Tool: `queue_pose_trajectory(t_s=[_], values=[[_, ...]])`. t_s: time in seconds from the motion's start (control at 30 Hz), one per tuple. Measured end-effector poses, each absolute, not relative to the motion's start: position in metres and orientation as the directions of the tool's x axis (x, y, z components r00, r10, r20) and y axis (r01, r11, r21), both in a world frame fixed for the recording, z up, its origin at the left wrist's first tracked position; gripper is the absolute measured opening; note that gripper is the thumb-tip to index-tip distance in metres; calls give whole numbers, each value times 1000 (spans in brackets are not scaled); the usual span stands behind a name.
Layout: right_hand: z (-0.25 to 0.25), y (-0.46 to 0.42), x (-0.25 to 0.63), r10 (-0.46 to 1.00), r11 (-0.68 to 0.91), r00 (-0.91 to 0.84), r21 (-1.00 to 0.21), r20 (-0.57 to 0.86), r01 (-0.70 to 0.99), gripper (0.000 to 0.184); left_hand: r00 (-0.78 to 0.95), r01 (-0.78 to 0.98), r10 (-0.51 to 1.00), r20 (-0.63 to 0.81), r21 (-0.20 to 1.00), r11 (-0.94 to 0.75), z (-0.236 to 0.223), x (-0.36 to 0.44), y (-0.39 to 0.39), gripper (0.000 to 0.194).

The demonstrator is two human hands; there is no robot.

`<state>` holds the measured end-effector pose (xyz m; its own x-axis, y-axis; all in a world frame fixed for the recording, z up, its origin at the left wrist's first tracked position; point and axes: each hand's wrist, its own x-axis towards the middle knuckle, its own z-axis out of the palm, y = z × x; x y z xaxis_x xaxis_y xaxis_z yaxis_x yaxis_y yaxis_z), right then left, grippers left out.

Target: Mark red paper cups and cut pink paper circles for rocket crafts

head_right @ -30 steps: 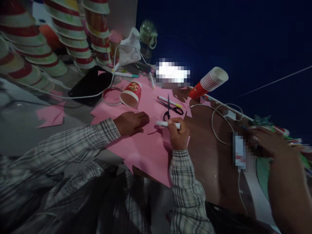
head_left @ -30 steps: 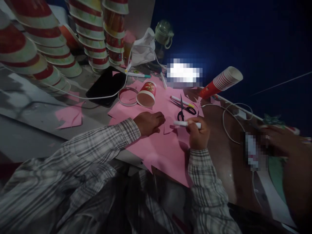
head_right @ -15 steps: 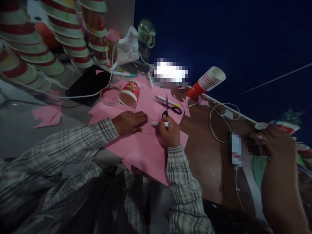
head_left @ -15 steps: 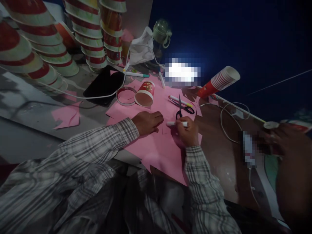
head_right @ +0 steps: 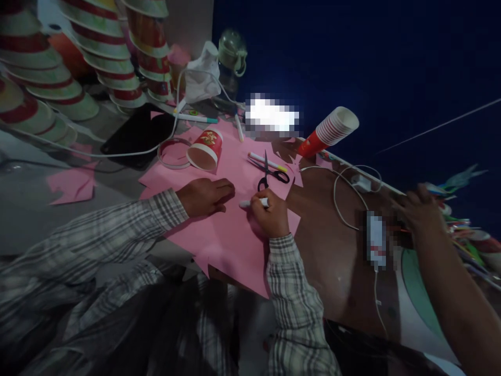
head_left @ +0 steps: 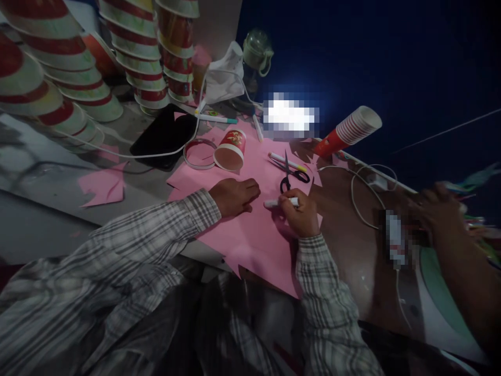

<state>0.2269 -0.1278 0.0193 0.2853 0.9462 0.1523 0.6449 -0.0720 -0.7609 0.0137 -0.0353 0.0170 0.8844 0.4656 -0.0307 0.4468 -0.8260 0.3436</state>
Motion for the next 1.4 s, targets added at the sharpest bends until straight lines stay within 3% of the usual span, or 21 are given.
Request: queue_pose_trajectory(t_s=[0.17, 0.37, 0.57, 0.73, 0.9, 1.07, 1.27, 1.4], values=[[19, -129, 228, 815, -24, 477, -804, 328, 594, 24, 900, 414, 435, -15, 340, -845, 17, 14, -34, 37], [21, -127, 225, 956, -77, 265, -769, 123, 634, 20, 884, 454, 464, -48, 324, -830, 20, 14, -36, 38], [20, -128, 231, 822, -16, 475, -821, 315, 571, 24, 900, 416, 435, -17, 332, -847, 17, 13, -34, 37], [22, -126, 226, 962, -54, 239, -764, 134, 643, 18, 886, 446, 462, -38, 340, -828, 18, 13, -35, 39], [21, -127, 229, 862, -13, 420, -814, 285, 581, 25, 899, 419, 437, -23, 332, -845, 17, 13, -34, 39], [23, -128, 228, 964, -79, 245, -776, 99, 626, 18, 885, 447, 465, -31, 338, -828, 16, 13, -35, 40], [22, -128, 237, 851, -28, 462, -856, 250, 517, 25, 903, 397, 428, 21, 336, -854, 11, 12, -33, 38], [20, -125, 232, 935, -70, 317, -792, 161, 607, 23, 888, 433, 460, 7, 328, -840, 12, 14, -34, 37]])
